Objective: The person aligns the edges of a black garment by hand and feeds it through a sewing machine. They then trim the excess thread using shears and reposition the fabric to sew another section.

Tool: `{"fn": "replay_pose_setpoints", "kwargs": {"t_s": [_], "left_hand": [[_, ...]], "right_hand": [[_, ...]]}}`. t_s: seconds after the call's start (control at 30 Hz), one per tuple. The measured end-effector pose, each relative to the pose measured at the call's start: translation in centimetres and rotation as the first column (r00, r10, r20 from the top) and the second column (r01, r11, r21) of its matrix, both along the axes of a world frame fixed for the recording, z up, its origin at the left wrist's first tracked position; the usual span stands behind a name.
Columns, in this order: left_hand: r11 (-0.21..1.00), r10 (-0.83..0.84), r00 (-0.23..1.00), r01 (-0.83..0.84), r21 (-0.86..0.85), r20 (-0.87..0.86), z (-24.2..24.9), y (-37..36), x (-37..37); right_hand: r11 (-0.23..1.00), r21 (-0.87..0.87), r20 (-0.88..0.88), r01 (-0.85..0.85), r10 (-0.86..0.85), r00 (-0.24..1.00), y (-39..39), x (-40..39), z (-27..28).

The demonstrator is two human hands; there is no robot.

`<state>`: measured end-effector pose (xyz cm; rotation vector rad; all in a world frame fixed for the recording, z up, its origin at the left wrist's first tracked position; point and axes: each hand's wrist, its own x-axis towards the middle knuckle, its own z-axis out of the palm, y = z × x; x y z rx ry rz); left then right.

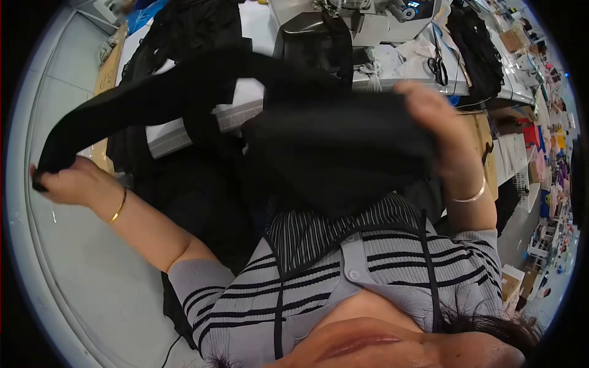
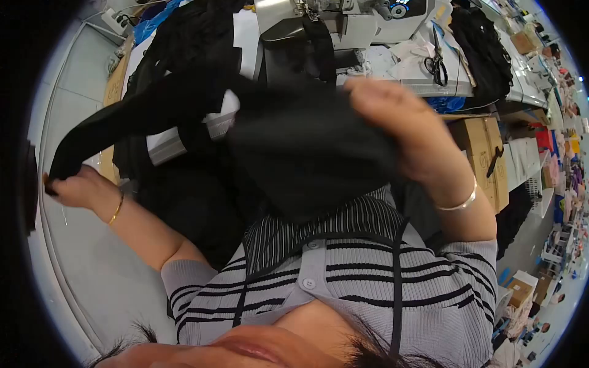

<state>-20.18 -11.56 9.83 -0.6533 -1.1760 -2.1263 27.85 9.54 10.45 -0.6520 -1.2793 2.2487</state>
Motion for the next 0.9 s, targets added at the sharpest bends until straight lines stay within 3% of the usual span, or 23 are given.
{"fn": "replay_pose_setpoints", "kwargs": {"t_s": [0.03, 0.07, 0.1, 0.13, 0.17, 0.2, 0.23, 0.27, 0.3, 0.33, 0.37, 0.43, 0.47, 0.53, 0.57, 0.63, 0.7, 0.77, 0.8, 0.83, 0.87, 0.9], "left_hand": [[0.999, 0.038, 0.997, -0.037, 0.015, -0.072, 2.1, 1.2, 2.7], [0.978, 0.059, 0.987, -0.087, -0.190, -0.149, 3.0, 2.0, 5.3], [0.914, 0.071, 0.970, -0.156, -0.375, -0.231, 3.2, 3.1, 8.3], [0.862, -0.137, 0.952, -0.020, -0.506, -0.272, 2.9, 5.7, 12.3], [0.767, -0.347, 0.897, 0.103, -0.634, -0.275, 2.1, 7.9, 15.8], [0.554, -0.675, 0.656, 0.147, -0.820, -0.338, 1.8, 10.6, 18.2], [0.318, -0.738, 0.622, -0.018, -0.948, -0.260, 1.9, 12.1, 20.8], [0.272, -0.765, 0.610, 0.020, -0.962, -0.204, 0.9, 13.7, 22.4], [0.225, -0.787, 0.599, 0.054, -0.973, -0.148, -0.3, 15.3, 23.0], [0.199, -0.786, 0.603, 0.038, -0.979, -0.136, -0.6, 16.5, 22.8], [0.134, -0.794, 0.607, 0.138, -0.981, -0.024, -0.8, 17.5, 22.2], [-0.023, -0.759, 0.599, 0.369, -0.929, 0.257, -1.1, 18.6, 20.9], [-0.032, -0.743, 0.615, 0.362, -0.932, 0.264, -1.6, 19.3, 20.8], [-0.032, -0.667, 0.540, 0.668, -0.744, 0.514, -2.9, 20.5, 20.8], [0.045, -0.663, 0.562, 0.690, -0.723, 0.495, -3.4, 21.1, 21.5], [0.025, -0.593, 0.620, 0.652, -0.758, 0.514, -2.7, 22.3, 22.3], [-0.007, -0.520, 0.669, 0.619, -0.786, 0.532, -2.8, 23.4, 22.3], [0.211, -0.737, 0.668, 0.371, -0.905, 0.102, -3.7, 25.3, 21.5], [0.206, -0.736, 0.668, 0.370, -0.906, 0.105, -3.6, 26.0, 21.5], [0.218, -0.749, 0.659, 0.149, -0.965, -0.067, -3.3, 26.9, 21.7], [0.236, -0.757, 0.610, -0.080, -0.969, -0.234, -3.2, 27.5, 21.8], [0.234, -0.756, 0.611, -0.080, -0.969, -0.233, -4.0, 27.4, 21.3]], "right_hand": [[0.854, 0.184, 0.549, -0.487, 0.322, 0.771, 2.6, 0.9, -2.8], [0.608, 0.242, 0.831, -0.756, 0.273, 0.485, 2.4, 0.3, -3.4], [0.299, 0.143, 0.983, -0.944, 0.064, 0.169, 2.0, -0.9, -4.2], [0.302, 0.142, 0.981, -0.943, 0.083, 0.175, 2.2, -1.2, -4.7], [0.540, 0.537, 0.703, -0.648, 0.138, 0.698, 1.5, -1.7, -5.8], [0.746, 0.649, 0.193, -0.148, 0.027, 0.981, 1.3, -2.2, -6.6], [0.731, 0.681, 0.058, -0.047, 0.010, 0.998, 1.5, -3.7, -6.5], [0.711, 0.701, -0.079, 0.056, -0.001, 0.997, 1.7, -5.7, -6.4], [0.802, 0.577, -0.188, 0.155, -0.055, 0.981, 1.4, -7.3, -7.2], [0.910, 0.405, -0.122, 0.086, -0.039, 0.992, 2.4, -7.1, -8.1], [0.977, 0.213, -0.061, 0.018, -0.005, 0.998, 3.4, -6.9, -8.7], [0.977, 0.203, -0.126, 0.070, -0.045, 0.991, 5.0, -6.3, -9.2], [0.980, 0.199, -0.093, -0.023, 0.043, 0.995, 6.3, -5.3, -10.0], [0.969, 0.219, 0.000, -0.111, 0.114, 0.994, 7.7, -4.5, -11.7], [0.972, 0.201, -0.004, -0.119, 0.122, 0.993, 7.9, -4.6, -11.9], [0.970, 0.237, -0.039, 0.061, -0.054, 0.998, 8.3, -5.0, -11.9], [0.954, 0.272, -0.045, 0.124, -0.116, 0.992, 8.7, -5.0, -11.2], [0.932, 0.309, -0.048, 0.188, -0.182, 0.982, 9.2, -5.4, -11.5], [0.825, 0.471, -0.088, 0.313, -0.309, 0.947, 9.9, -6.0, -12.3], [0.673, 0.611, -0.150, 0.418, -0.420, 0.895, 10.3, -6.4, -12.8], [0.674, 0.611, -0.149, 0.417, -0.419, 0.896, 10.4, -6.6, -13.1], [0.709, 0.594, -0.100, 0.381, -0.405, 0.909, 10.4, -6.8, -13.4]]}}
